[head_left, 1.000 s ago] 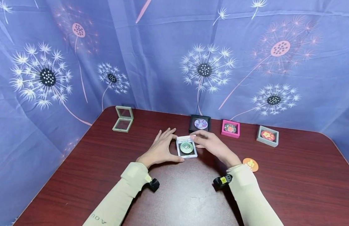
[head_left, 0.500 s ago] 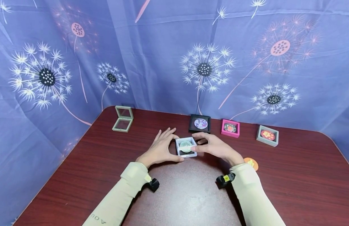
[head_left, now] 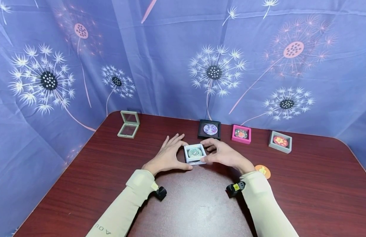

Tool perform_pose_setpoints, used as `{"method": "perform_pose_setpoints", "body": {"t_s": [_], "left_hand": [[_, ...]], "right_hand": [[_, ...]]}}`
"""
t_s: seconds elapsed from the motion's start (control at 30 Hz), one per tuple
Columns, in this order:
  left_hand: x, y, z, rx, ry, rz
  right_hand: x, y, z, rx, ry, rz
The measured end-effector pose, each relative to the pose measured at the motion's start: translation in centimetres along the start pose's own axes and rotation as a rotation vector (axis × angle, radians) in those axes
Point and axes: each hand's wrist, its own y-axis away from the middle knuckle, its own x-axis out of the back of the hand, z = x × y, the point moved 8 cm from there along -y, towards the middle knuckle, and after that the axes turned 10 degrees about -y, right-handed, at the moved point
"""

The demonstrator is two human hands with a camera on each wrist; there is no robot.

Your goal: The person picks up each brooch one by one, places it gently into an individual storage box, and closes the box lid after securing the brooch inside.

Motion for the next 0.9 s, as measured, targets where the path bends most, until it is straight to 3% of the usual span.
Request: {"method": "perform_pose_setpoints", "body": {"t_s": [0.23, 0.9], "left_hand": [[0.13, 0.03, 0.10, -0.005, 0.014, -0.002], [0.13, -0.02, 0.12, 0.000, 0.024, 0.002]], "right_hand": [[-0.18, 0.04, -0.46, 0.040, 0.043, 0.007], [-0.51, 0.12, -0.68, 0.041, 0.114, 0.000]]}}
